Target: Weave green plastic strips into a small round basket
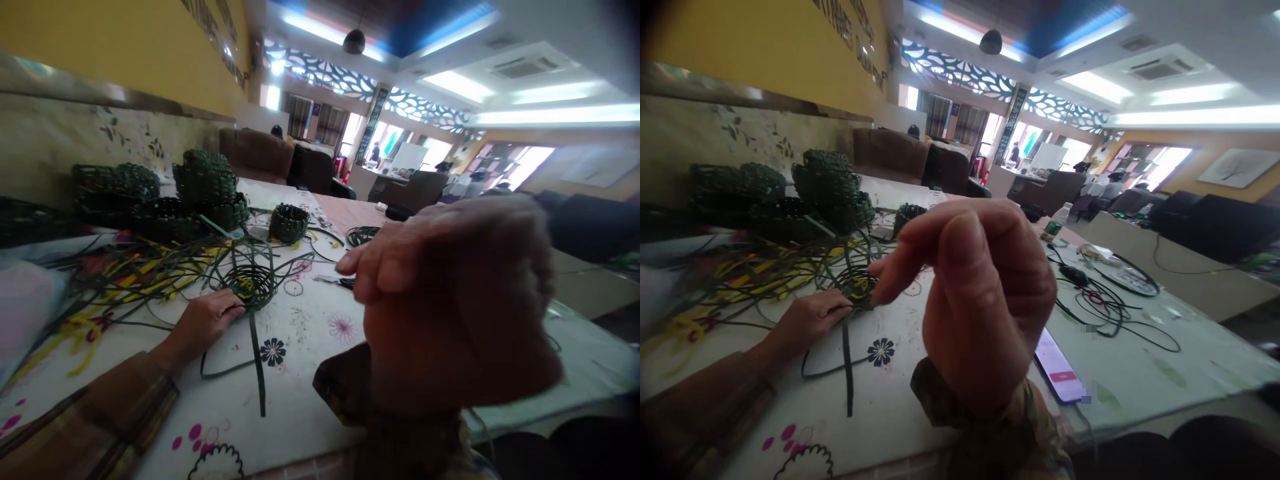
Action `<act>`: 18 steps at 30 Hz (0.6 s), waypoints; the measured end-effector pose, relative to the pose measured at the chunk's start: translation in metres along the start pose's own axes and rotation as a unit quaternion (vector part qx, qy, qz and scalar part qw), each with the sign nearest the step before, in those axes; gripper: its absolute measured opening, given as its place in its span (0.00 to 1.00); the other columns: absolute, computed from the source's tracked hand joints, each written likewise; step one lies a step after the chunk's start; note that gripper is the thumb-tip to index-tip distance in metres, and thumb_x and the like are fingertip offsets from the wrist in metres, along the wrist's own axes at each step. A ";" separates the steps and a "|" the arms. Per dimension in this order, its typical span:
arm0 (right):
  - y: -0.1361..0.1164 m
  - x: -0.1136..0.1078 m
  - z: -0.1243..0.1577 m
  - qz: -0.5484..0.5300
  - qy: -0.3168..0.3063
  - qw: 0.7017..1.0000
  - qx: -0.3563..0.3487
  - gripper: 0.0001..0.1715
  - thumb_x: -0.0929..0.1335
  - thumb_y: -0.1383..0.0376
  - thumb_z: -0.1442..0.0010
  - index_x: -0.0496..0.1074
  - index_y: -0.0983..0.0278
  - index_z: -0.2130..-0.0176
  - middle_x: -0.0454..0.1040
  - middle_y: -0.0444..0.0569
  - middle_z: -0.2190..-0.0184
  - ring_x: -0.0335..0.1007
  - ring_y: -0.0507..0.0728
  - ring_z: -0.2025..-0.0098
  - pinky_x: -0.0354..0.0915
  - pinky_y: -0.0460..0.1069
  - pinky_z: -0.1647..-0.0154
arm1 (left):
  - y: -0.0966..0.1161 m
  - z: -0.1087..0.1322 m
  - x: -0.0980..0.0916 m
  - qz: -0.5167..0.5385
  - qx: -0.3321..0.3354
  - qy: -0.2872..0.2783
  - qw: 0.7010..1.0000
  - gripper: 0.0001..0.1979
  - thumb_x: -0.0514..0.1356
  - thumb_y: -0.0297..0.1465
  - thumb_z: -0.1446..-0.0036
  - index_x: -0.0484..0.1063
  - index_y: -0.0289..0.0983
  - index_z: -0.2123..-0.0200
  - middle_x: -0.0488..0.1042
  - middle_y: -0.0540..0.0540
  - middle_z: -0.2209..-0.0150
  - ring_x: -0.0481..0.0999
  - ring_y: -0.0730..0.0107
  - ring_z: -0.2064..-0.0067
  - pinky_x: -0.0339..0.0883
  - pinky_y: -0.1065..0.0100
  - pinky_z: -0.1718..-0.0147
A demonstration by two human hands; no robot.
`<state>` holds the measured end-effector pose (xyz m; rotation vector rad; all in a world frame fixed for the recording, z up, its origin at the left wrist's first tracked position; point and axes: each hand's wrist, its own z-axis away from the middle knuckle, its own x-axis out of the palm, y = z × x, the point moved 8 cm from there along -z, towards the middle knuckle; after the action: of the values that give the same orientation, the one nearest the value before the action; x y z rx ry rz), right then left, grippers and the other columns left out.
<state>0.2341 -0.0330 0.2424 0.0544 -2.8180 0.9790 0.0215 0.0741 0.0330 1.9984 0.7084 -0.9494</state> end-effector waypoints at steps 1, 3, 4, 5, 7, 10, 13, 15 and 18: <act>-0.002 -0.004 0.000 -0.026 0.023 0.999 -0.026 0.22 0.56 0.72 0.31 0.72 0.57 0.67 0.67 0.40 0.76 0.69 0.49 0.78 0.72 0.51 0.72 | -0.001 0.000 0.001 0.008 0.001 -0.005 1.000 0.11 0.56 0.33 0.37 0.77 0.38 0.67 0.78 0.49 0.67 0.76 0.68 0.65 0.65 0.70 0.63; -0.004 -0.009 0.001 -0.054 0.060 0.995 -0.050 0.23 0.55 0.74 0.31 0.73 0.60 0.66 0.67 0.42 0.74 0.68 0.49 0.77 0.70 0.50 0.74 | -0.004 0.000 0.002 0.018 -0.003 -0.006 1.000 0.11 0.56 0.33 0.38 0.77 0.37 0.67 0.78 0.48 0.67 0.77 0.66 0.64 0.65 0.68 0.62; -0.006 -0.009 0.001 -0.053 0.059 0.996 -0.048 0.24 0.54 0.74 0.30 0.72 0.60 0.66 0.68 0.43 0.72 0.69 0.49 0.76 0.70 0.50 0.74 | -0.005 0.000 0.002 0.019 -0.006 -0.003 1.000 0.11 0.56 0.34 0.38 0.77 0.37 0.67 0.78 0.48 0.67 0.77 0.66 0.64 0.65 0.68 0.62; -0.011 -0.009 0.002 -0.052 0.062 0.996 -0.046 0.23 0.54 0.73 0.30 0.72 0.59 0.66 0.67 0.43 0.72 0.69 0.49 0.76 0.69 0.50 0.74 | -0.005 0.000 0.001 0.021 -0.008 0.002 1.000 0.12 0.55 0.34 0.38 0.77 0.38 0.67 0.78 0.48 0.67 0.77 0.66 0.64 0.65 0.68 0.62; -0.024 -0.010 0.003 -0.043 0.059 0.997 -0.039 0.19 0.56 0.69 0.30 0.71 0.55 0.64 0.66 0.43 0.71 0.68 0.50 0.76 0.67 0.50 0.76 | -0.006 -0.001 -0.002 0.026 -0.012 0.013 1.000 0.12 0.55 0.35 0.38 0.77 0.38 0.68 0.78 0.47 0.67 0.77 0.65 0.64 0.65 0.68 0.62; -0.041 -0.007 0.007 0.003 0.010 1.000 -0.011 0.09 0.65 0.58 0.35 0.69 0.44 0.55 0.67 0.41 0.69 0.69 0.52 0.75 0.70 0.49 0.77 | -0.006 -0.002 -0.007 0.033 -0.018 0.029 0.999 0.12 0.55 0.35 0.39 0.77 0.39 0.69 0.79 0.47 0.67 0.77 0.65 0.64 0.66 0.68 0.62; -0.058 0.001 0.010 0.001 -0.057 0.998 -0.025 0.25 0.71 0.54 0.43 0.65 0.37 0.47 0.70 0.39 0.63 0.74 0.54 0.68 0.76 0.52 0.71 | -0.007 -0.003 -0.011 0.038 -0.021 0.043 0.998 0.11 0.56 0.35 0.41 0.77 0.40 0.70 0.80 0.49 0.68 0.78 0.65 0.65 0.66 0.68 0.63; -0.062 0.013 0.008 -0.013 -0.101 0.995 0.006 0.25 0.72 0.54 0.45 0.67 0.39 0.48 0.70 0.39 0.62 0.75 0.54 0.65 0.77 0.54 0.65 | -0.006 -0.002 -0.013 0.036 -0.016 0.053 0.998 0.11 0.57 0.35 0.42 0.77 0.40 0.71 0.80 0.50 0.69 0.77 0.65 0.66 0.66 0.69 0.63; -0.043 0.032 0.003 0.106 -0.149 0.967 0.177 0.14 0.62 0.51 0.38 0.74 0.47 0.56 0.70 0.36 0.54 0.76 0.48 0.56 0.74 0.47 0.62 | -0.005 -0.001 -0.013 0.025 -0.010 0.058 0.998 0.11 0.57 0.35 0.41 0.77 0.40 0.71 0.79 0.50 0.69 0.77 0.66 0.65 0.66 0.70 0.62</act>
<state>0.2058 -0.0681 0.2710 -0.0661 -2.9149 1.6428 0.0109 0.0759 0.0423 2.0577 0.7249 -0.7997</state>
